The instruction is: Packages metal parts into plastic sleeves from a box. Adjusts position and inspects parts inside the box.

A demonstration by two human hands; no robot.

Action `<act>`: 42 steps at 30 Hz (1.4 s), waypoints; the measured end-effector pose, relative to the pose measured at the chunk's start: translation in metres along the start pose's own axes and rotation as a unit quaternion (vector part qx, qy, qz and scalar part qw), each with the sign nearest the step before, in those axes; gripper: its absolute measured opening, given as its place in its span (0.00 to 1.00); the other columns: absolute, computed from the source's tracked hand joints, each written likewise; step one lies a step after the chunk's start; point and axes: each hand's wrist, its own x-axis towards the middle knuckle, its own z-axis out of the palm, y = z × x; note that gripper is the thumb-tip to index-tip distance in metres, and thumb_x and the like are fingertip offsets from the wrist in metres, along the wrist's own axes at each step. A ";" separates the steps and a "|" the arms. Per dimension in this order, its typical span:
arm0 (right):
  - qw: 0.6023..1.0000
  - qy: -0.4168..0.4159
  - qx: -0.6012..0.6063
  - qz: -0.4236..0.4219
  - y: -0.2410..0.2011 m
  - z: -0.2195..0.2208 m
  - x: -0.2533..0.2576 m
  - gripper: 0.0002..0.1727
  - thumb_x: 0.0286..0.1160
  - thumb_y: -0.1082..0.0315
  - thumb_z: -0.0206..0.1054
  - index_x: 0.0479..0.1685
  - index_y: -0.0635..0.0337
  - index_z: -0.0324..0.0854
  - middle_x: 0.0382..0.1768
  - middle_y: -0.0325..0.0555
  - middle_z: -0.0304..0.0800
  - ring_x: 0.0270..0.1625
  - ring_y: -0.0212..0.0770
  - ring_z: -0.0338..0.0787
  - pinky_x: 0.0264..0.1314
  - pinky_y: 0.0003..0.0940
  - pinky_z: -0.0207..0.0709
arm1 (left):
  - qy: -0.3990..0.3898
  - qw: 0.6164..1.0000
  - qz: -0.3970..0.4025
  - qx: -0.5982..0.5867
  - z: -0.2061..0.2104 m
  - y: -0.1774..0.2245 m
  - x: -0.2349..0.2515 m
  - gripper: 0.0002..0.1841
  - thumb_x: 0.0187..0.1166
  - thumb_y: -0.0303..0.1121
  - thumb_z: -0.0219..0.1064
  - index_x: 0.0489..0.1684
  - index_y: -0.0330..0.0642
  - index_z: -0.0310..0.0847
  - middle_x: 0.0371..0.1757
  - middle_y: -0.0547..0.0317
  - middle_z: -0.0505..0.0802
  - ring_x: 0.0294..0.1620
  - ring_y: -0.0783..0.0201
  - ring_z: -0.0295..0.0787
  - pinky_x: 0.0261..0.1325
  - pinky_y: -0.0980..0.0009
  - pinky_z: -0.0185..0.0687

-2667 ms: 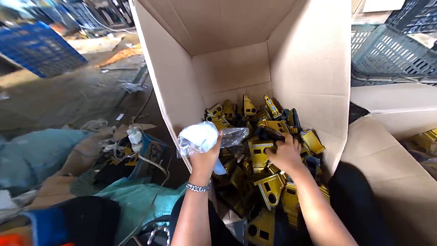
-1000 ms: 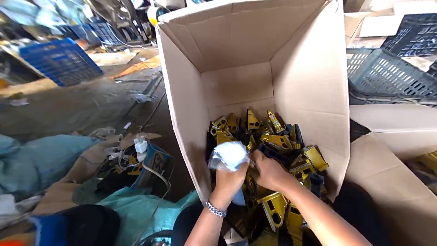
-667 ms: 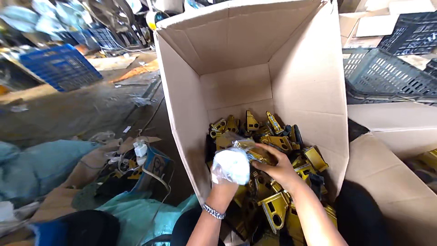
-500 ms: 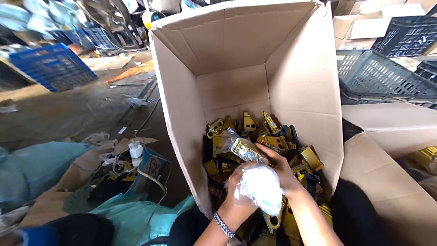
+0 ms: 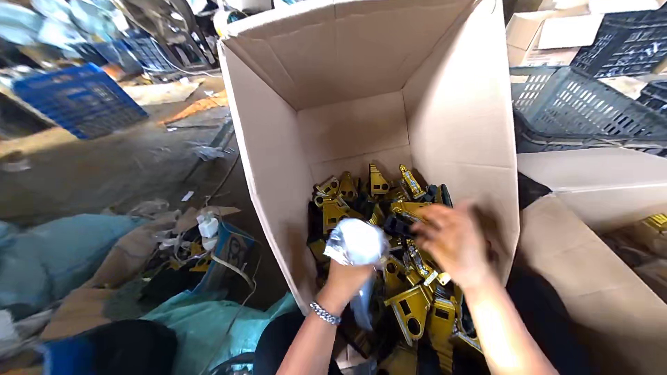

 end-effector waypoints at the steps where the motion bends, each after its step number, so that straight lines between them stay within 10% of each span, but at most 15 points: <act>1: 0.992 -0.061 -0.108 0.019 0.004 0.015 -0.001 0.22 0.90 0.60 0.48 0.65 0.68 0.78 0.57 0.47 0.89 0.51 0.35 0.90 0.51 0.33 0.86 | -0.009 0.998 0.044 0.047 0.006 -0.003 -0.002 0.29 0.58 0.27 0.83 0.58 0.19 0.79 0.49 0.49 0.93 0.52 0.74 0.90 0.62 0.76 0.85; 3: 0.970 -0.094 -0.223 -0.016 0.013 0.029 -0.003 0.12 0.78 0.69 0.68 0.50 0.68 0.88 0.45 0.43 0.93 0.44 0.29 0.92 0.50 0.27 0.88 | -0.025 0.993 0.098 0.066 0.012 -0.009 -0.006 0.31 0.56 0.29 0.84 0.57 0.16 0.79 0.51 0.45 0.93 0.55 0.73 0.89 0.66 0.77 0.81; 7: 0.963 -0.119 -0.231 0.077 0.011 0.018 -0.016 0.07 0.80 0.72 0.65 0.47 0.67 0.85 0.34 0.35 0.88 0.34 0.22 0.86 0.42 0.20 0.83 | -0.117 0.989 -0.040 -0.080 0.010 0.013 -0.008 0.32 0.49 0.23 0.87 0.57 0.29 0.79 0.47 0.61 0.94 0.51 0.74 0.91 0.61 0.74 0.88; 10: 0.958 -0.164 -0.183 0.146 0.009 0.007 -0.022 0.00 0.73 0.74 0.67 0.37 0.61 0.82 0.25 0.30 0.85 0.24 0.25 0.85 0.31 0.23 0.85 | -0.117 0.982 -0.135 -0.066 0.001 0.030 0.002 0.14 0.69 0.26 0.77 0.50 0.38 0.81 0.35 0.69 0.91 0.32 0.77 0.87 0.37 0.79 0.86; 14: 0.949 -0.227 -0.127 0.179 0.005 0.001 -0.017 0.15 0.80 0.70 0.65 0.61 0.68 0.80 0.49 0.39 0.92 0.50 0.33 0.93 0.60 0.34 0.88 | -0.132 0.990 -0.051 -0.017 0.003 0.018 0.012 0.14 0.68 0.24 0.77 0.50 0.35 0.84 0.40 0.65 0.93 0.44 0.76 0.90 0.53 0.76 0.89; 19: 0.946 -0.208 -0.204 0.145 0.002 -0.008 -0.012 0.04 0.78 0.72 0.66 0.43 0.63 0.85 0.31 0.30 0.88 0.33 0.24 0.88 0.43 0.22 0.86 | -0.205 0.974 -0.062 -0.075 0.000 0.016 0.006 0.38 0.50 0.25 0.86 0.69 0.34 0.77 0.52 0.62 0.93 0.53 0.72 0.91 0.62 0.73 0.88; 22: 0.948 -0.182 -0.215 0.150 -0.008 -0.006 -0.012 0.07 0.81 0.68 0.64 0.33 0.55 0.80 0.23 0.26 0.82 0.25 0.22 0.82 0.34 0.19 0.81 | -0.124 0.991 -0.019 0.041 -0.003 0.013 0.012 0.21 0.65 0.27 0.80 0.56 0.34 0.83 0.42 0.64 0.93 0.42 0.76 0.91 0.50 0.75 0.89; 26: 0.968 -0.117 -0.195 0.111 -0.017 0.002 -0.006 0.12 0.76 0.74 0.68 0.24 0.55 0.77 0.19 0.30 0.84 0.22 0.25 0.84 0.32 0.21 0.82 | 0.019 0.984 0.102 0.147 -0.009 -0.004 0.027 0.23 0.68 0.28 0.78 0.61 0.30 0.80 0.49 0.50 0.92 0.50 0.67 0.90 0.57 0.64 0.87; 33: 0.943 -0.117 -0.259 0.173 -0.003 0.018 -0.009 0.28 0.85 0.52 0.63 0.69 0.68 0.76 0.58 0.52 0.85 0.46 0.38 0.91 0.49 0.36 0.88 | -0.029 0.998 0.054 -0.007 0.013 -0.004 0.007 0.35 0.47 0.26 0.88 0.58 0.28 0.78 0.47 0.60 0.93 0.50 0.74 0.91 0.60 0.74 0.89; 37: 0.988 -0.027 -0.051 0.147 0.018 0.015 -0.016 0.21 0.77 0.74 0.68 0.67 0.71 0.72 0.53 0.49 0.85 0.48 0.37 0.91 0.54 0.32 0.89 | -0.075 0.989 -0.033 -0.122 0.016 0.013 -0.004 0.42 0.39 0.21 0.90 0.62 0.28 0.73 0.50 0.61 0.94 0.53 0.73 0.92 0.62 0.74 0.89; 40: 0.978 -0.022 0.057 0.200 0.018 0.018 -0.018 0.17 0.93 0.64 0.49 0.65 0.69 0.72 0.49 0.49 0.89 0.45 0.39 0.93 0.53 0.35 0.90 | -0.047 0.987 -0.048 -0.146 0.018 0.016 -0.006 0.30 0.60 0.28 0.81 0.62 0.29 0.74 0.49 0.61 0.92 0.53 0.74 0.90 0.62 0.74 0.87; 42: 0.982 -0.024 0.024 0.186 0.021 0.020 -0.020 0.08 0.86 0.74 0.56 0.56 0.67 0.74 0.43 0.45 0.89 0.40 0.36 0.92 0.49 0.32 0.89 | -0.010 0.986 -0.051 -0.156 0.021 0.016 -0.005 0.20 0.68 0.26 0.75 0.57 0.30 0.78 0.45 0.60 0.93 0.50 0.72 0.91 0.60 0.73 0.88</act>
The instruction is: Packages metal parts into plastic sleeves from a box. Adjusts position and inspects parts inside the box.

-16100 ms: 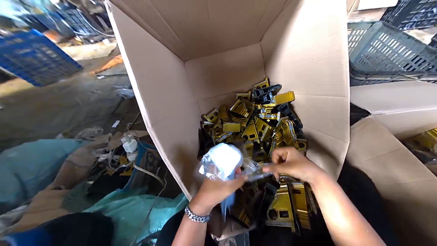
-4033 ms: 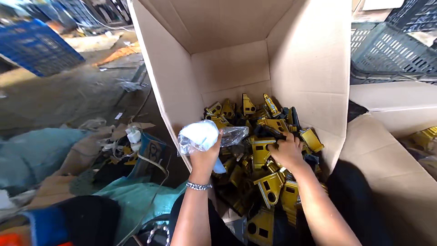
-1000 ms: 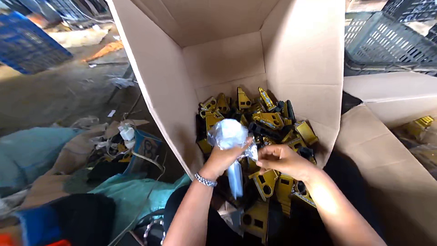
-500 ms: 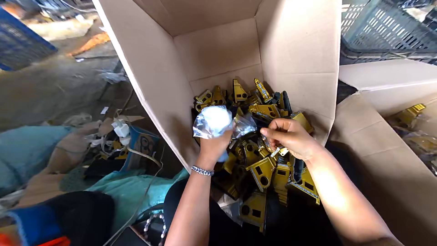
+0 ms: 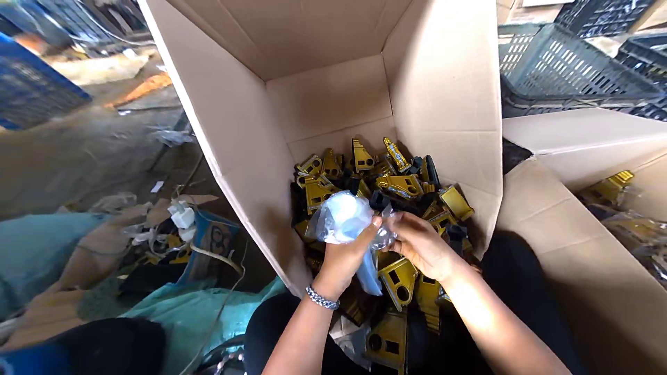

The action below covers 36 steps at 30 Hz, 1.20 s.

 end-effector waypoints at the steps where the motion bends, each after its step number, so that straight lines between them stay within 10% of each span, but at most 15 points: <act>1: 1.000 -0.002 -0.026 -0.013 0.003 -0.003 -0.001 0.09 0.79 0.79 0.62 0.53 0.67 0.75 0.42 0.44 0.88 0.40 0.35 0.91 0.49 0.32 0.89 | 0.016 1.000 0.001 0.002 -0.001 -0.001 0.001 0.19 0.68 0.24 0.75 0.56 0.30 0.78 0.45 0.59 0.93 0.50 0.72 0.91 0.59 0.73 0.88; 5: 0.997 -0.067 -0.031 0.022 0.001 -0.024 -0.006 0.18 0.76 0.77 0.64 0.65 0.68 0.76 0.53 0.46 0.90 0.51 0.37 0.92 0.61 0.33 0.88 | 0.027 0.998 0.021 0.056 -0.010 -0.004 0.003 0.24 0.61 0.23 0.81 0.56 0.27 0.78 0.46 0.58 0.92 0.50 0.72 0.90 0.60 0.74 0.87; 8: 0.994 -0.056 -0.042 0.079 -0.003 -0.017 -0.005 0.13 0.92 0.67 0.51 0.56 0.65 0.79 0.42 0.41 0.92 0.41 0.34 0.92 0.50 0.30 0.88 | -0.028 0.989 0.062 0.132 -0.013 -0.014 0.002 0.26 0.61 0.29 0.83 0.56 0.25 0.80 0.47 0.58 0.93 0.51 0.74 0.90 0.63 0.75 0.86; 12: 0.989 -0.109 -0.080 0.067 -0.005 -0.029 -0.006 0.11 0.81 0.79 0.57 0.51 0.65 0.85 0.42 0.38 0.92 0.41 0.33 0.92 0.53 0.31 0.89 | -0.017 0.976 0.100 0.192 -0.018 -0.011 0.007 0.26 0.62 0.30 0.83 0.56 0.25 0.81 0.48 0.58 0.93 0.53 0.78 0.89 0.65 0.78 0.83; 16: 0.988 -0.134 -0.032 0.068 -0.007 -0.034 -0.005 0.22 0.86 0.56 0.54 0.67 0.63 0.78 0.56 0.43 0.91 0.54 0.39 0.93 0.62 0.38 0.88 | -0.019 0.971 0.135 0.197 -0.018 -0.017 0.003 0.25 0.64 0.31 0.82 0.54 0.22 0.82 0.48 0.55 0.94 0.53 0.78 0.90 0.65 0.79 0.83; 20: 0.982 -0.090 -0.164 0.012 0.003 -0.013 -0.007 0.06 0.81 0.76 0.62 0.47 0.66 0.84 0.35 0.35 0.91 0.37 0.29 0.91 0.47 0.27 0.88 | 0.002 0.953 0.180 0.245 -0.015 -0.025 0.001 0.26 0.61 0.31 0.82 0.52 0.19 0.82 0.47 0.48 0.94 0.53 0.75 0.89 0.65 0.79 0.81; 26: 0.982 -0.041 -0.181 -0.027 -0.019 -0.024 -0.007 0.11 0.67 0.72 0.75 0.27 0.52 0.77 0.19 0.29 0.85 0.17 0.24 0.81 0.21 0.20 0.78 | 0.064 0.895 0.269 0.349 -0.034 -0.019 0.010 0.23 0.65 0.33 0.76 0.50 0.19 0.83 0.46 0.38 0.93 0.52 0.57 0.91 0.62 0.62 0.83; 29: 0.957 -0.009 -0.284 -0.060 -0.036 -0.012 -0.001 0.19 0.57 0.70 0.84 0.19 0.55 0.72 0.14 0.31 0.78 0.13 0.22 0.74 0.17 0.17 0.70 | 0.028 0.982 0.115 0.147 -0.027 0.007 0.003 0.18 0.67 0.31 0.79 0.54 0.38 0.82 0.44 0.65 0.92 0.48 0.75 0.90 0.56 0.73 0.87; 32: 0.846 -0.187 -0.491 -0.094 -0.055 0.010 0.000 0.20 0.55 0.60 0.87 0.31 0.67 0.86 0.25 0.39 0.82 0.30 0.26 0.76 0.36 0.25 0.71 | -0.140 0.989 -0.048 -0.024 -0.010 0.012 -0.007 0.15 0.56 0.21 0.81 0.39 0.41 0.84 0.32 0.69 0.92 0.36 0.75 0.90 0.47 0.73 0.90; 36: 0.865 -0.058 -0.467 -0.172 -0.070 -0.008 -0.003 0.15 0.60 0.68 0.83 0.22 0.58 0.77 0.19 0.35 0.79 0.21 0.25 0.77 0.25 0.22 0.73 | -0.084 0.988 0.063 0.111 -0.032 0.013 0.007 0.13 0.57 0.22 0.80 0.33 0.46 0.84 0.29 0.72 0.89 0.34 0.76 0.87 0.45 0.75 0.87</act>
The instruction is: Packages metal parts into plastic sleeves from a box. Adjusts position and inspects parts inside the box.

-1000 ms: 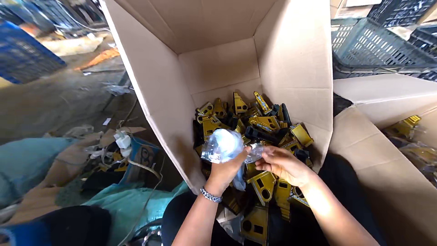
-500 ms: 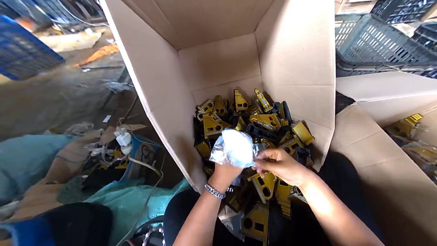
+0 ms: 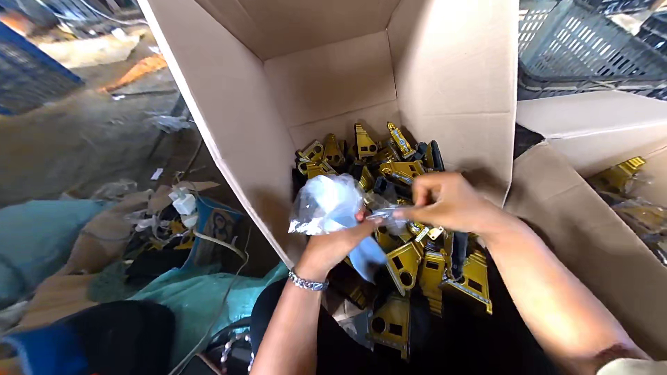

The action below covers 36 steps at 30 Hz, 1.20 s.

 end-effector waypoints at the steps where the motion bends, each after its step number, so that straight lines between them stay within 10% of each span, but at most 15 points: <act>1: 0.998 0.062 -0.032 -0.005 0.008 -0.004 -0.005 0.12 0.61 0.69 0.82 0.28 0.58 0.80 0.23 0.38 0.84 0.24 0.27 0.83 0.27 0.25 0.80 | 0.041 0.996 0.035 0.071 -0.009 -0.007 0.002 0.14 0.57 0.24 0.80 0.39 0.42 0.84 0.33 0.68 0.90 0.38 0.76 0.88 0.46 0.73 0.88; 3: 0.989 0.050 -0.141 0.015 0.023 -0.003 -0.027 0.13 0.67 0.64 0.79 0.42 0.63 0.87 0.46 0.51 0.92 0.49 0.46 0.92 0.53 0.45 0.87 | 0.118 0.977 0.064 0.165 -0.022 -0.016 0.003 0.20 0.58 0.27 0.78 0.51 0.33 0.83 0.41 0.62 0.91 0.43 0.76 0.88 0.50 0.72 0.88; 5: 0.960 -0.139 -0.240 0.048 0.030 0.022 -0.052 0.16 0.70 0.61 0.77 0.51 0.61 0.93 0.81 0.62 0.73 0.85 0.73 0.63 0.82 0.77 0.53 | 0.164 0.968 0.057 0.183 -0.028 -0.015 0.007 0.19 0.62 0.27 0.77 0.52 0.33 0.83 0.42 0.61 0.91 0.44 0.76 0.88 0.51 0.73 0.87; 7: 0.917 -0.261 -0.302 0.025 0.047 0.059 -0.068 0.17 0.72 0.64 0.76 0.58 0.59 0.91 0.92 0.61 0.53 0.92 0.78 0.42 0.83 0.87 0.25 | 0.184 0.969 0.059 0.156 -0.025 -0.015 0.012 0.18 0.64 0.28 0.79 0.52 0.36 0.82 0.43 0.64 0.91 0.46 0.76 0.89 0.53 0.74 0.87; 11: 0.936 -0.150 -0.305 -0.096 0.074 0.082 -0.075 0.11 0.74 0.62 0.73 0.37 0.62 0.94 0.81 0.53 0.77 0.87 0.72 0.64 0.82 0.84 0.42 | 0.215 0.964 0.055 0.145 -0.015 -0.021 0.016 0.23 0.63 0.29 0.81 0.56 0.33 0.83 0.48 0.59 0.93 0.51 0.74 0.89 0.60 0.71 0.86; 16: 0.894 -0.284 -0.346 -0.009 0.071 0.086 -0.063 0.15 0.81 0.64 0.68 0.59 0.60 0.89 0.92 0.56 0.55 0.92 0.79 0.40 0.84 0.84 0.29 | 0.183 0.963 0.066 0.185 -0.015 -0.034 0.014 0.26 0.64 0.34 0.81 0.58 0.28 0.81 0.50 0.53 0.93 0.53 0.73 0.89 0.64 0.72 0.85; 20: 0.986 -0.084 -0.139 -0.041 0.084 0.075 -0.054 0.13 0.72 0.60 0.74 0.41 0.62 0.94 0.82 0.60 0.73 0.90 0.65 0.59 0.89 0.65 0.51 | 0.179 0.954 0.099 0.217 -0.015 -0.035 0.008 0.30 0.63 0.31 0.81 0.60 0.17 0.77 0.52 0.42 0.92 0.56 0.71 0.89 0.65 0.75 0.83; 22: 0.995 0.076 0.029 -0.064 0.076 0.050 -0.041 0.20 0.69 0.53 0.74 0.43 0.65 0.89 0.77 0.58 0.77 0.82 0.48 0.74 0.81 0.46 0.71 | 0.181 0.951 0.098 0.229 -0.017 -0.035 0.007 0.32 0.61 0.31 0.81 0.61 0.16 0.77 0.54 0.40 0.92 0.58 0.69 0.89 0.67 0.73 0.82; 24: 0.973 0.142 0.170 -0.062 0.055 0.017 -0.028 0.34 0.66 0.50 0.77 0.68 0.61 0.77 0.73 0.45 0.82 0.67 0.36 0.86 0.66 0.36 0.85 | 0.170 0.952 0.093 0.236 -0.016 -0.033 0.007 0.32 0.60 0.31 0.82 0.62 0.20 0.78 0.54 0.42 0.92 0.58 0.67 0.89 0.68 0.70 0.83; 27: 0.968 0.036 0.248 -0.033 0.024 -0.009 -0.014 0.37 0.64 0.64 0.79 0.76 0.48 0.66 0.61 0.42 0.90 0.45 0.43 0.96 0.44 0.40 0.95 | 0.137 0.961 0.118 0.210 -0.006 -0.032 0.007 0.28 0.57 0.29 0.83 0.58 0.25 0.81 0.49 0.51 0.93 0.53 0.74 0.90 0.63 0.73 0.86; 30: 0.975 -0.153 0.130 0.097 0.005 0.000 0.003 0.30 0.79 0.62 0.70 0.75 0.52 0.58 0.49 0.45 0.89 0.40 0.38 0.95 0.45 0.35 0.93 | 0.095 0.987 0.021 0.128 0.009 -0.019 0.002 0.23 0.60 0.27 0.81 0.56 0.32 0.83 0.46 0.58 0.93 0.49 0.75 0.90 0.56 0.72 0.88; 33: 0.992 -0.053 -0.110 0.045 0.013 0.029 0.014 0.25 0.77 0.63 0.74 0.67 0.63 0.71 0.46 0.55 0.89 0.47 0.49 0.91 0.51 0.50 0.85 | 0.115 0.985 -0.127 -0.014 0.015 0.002 0.002 0.23 0.70 0.26 0.78 0.64 0.38 0.79 0.49 0.59 0.92 0.50 0.71 0.90 0.55 0.69 0.88; 36: 0.963 -0.058 -0.263 0.001 0.016 0.061 0.020 0.20 0.68 0.76 0.74 0.61 0.67 0.81 0.66 0.73 0.79 0.53 0.72 0.89 0.52 0.67 0.83 | 0.155 0.976 -0.138 -0.057 0.015 0.007 0.004 0.24 0.74 0.26 0.75 0.70 0.40 0.75 0.55 0.59 0.90 0.55 0.71 0.87 0.61 0.68 0.85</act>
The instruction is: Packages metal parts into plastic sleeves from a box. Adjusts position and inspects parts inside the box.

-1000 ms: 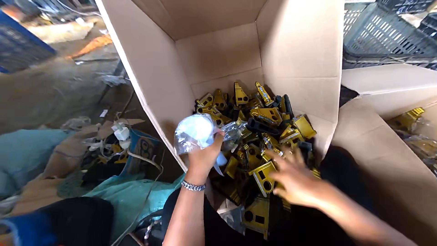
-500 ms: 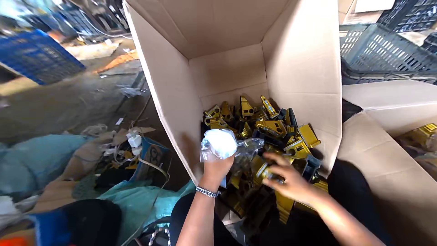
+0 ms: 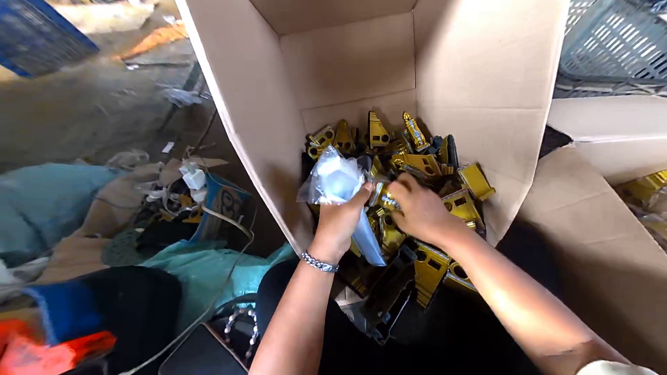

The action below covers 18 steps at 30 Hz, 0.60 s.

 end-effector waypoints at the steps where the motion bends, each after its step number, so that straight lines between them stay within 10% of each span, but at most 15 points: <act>1: 0.999 -0.045 -0.028 0.010 -0.006 0.004 0.005 0.23 0.70 0.76 0.72 0.67 0.64 0.80 0.72 0.73 0.74 0.56 0.72 0.88 0.54 0.66 0.82 | 0.008 1.000 0.021 0.010 0.000 -0.001 0.000 0.24 0.74 0.25 0.75 0.69 0.38 0.75 0.55 0.59 0.90 0.55 0.71 0.88 0.61 0.69 0.86; 6: 0.996 -0.090 0.022 0.018 -0.007 0.003 0.026 0.29 0.82 0.63 0.67 0.77 0.66 0.65 0.72 0.69 0.73 0.56 0.64 0.89 0.58 0.59 0.82 | 0.014 0.978 0.175 0.109 -0.003 -0.015 0.003 0.22 0.67 0.22 0.76 0.61 0.31 0.78 0.47 0.61 0.92 0.50 0.77 0.89 0.57 0.76 0.87; 10: 0.959 0.002 0.260 0.116 -0.001 0.019 0.035 0.45 0.69 0.70 0.75 0.87 0.65 0.53 0.75 0.68 0.73 0.72 0.58 0.82 0.74 0.53 0.76 | 0.009 0.880 0.341 0.331 -0.001 -0.027 0.013 0.27 0.56 0.35 0.83 0.49 0.21 0.85 0.45 0.38 0.95 0.51 0.52 0.94 0.61 0.56 0.86; 14: 0.841 0.072 0.526 0.107 0.000 0.017 0.012 0.44 0.61 0.67 0.80 0.83 0.64 0.67 0.72 0.54 0.81 0.71 0.36 0.84 0.71 0.31 0.80 | 0.055 0.897 0.302 0.317 -0.012 -0.027 0.018 0.27 0.69 0.34 0.77 0.56 0.15 0.80 0.53 0.30 0.92 0.59 0.48 0.91 0.69 0.58 0.82; 18: 0.847 0.178 0.496 0.066 0.005 0.030 0.010 0.46 0.58 0.63 0.76 0.85 0.65 0.68 0.76 0.62 0.74 0.73 0.42 0.79 0.73 0.34 0.76 | -0.050 0.915 0.281 0.287 -0.003 -0.016 -0.029 0.21 0.69 0.31 0.74 0.55 0.22 0.83 0.52 0.42 0.93 0.60 0.65 0.89 0.69 0.72 0.80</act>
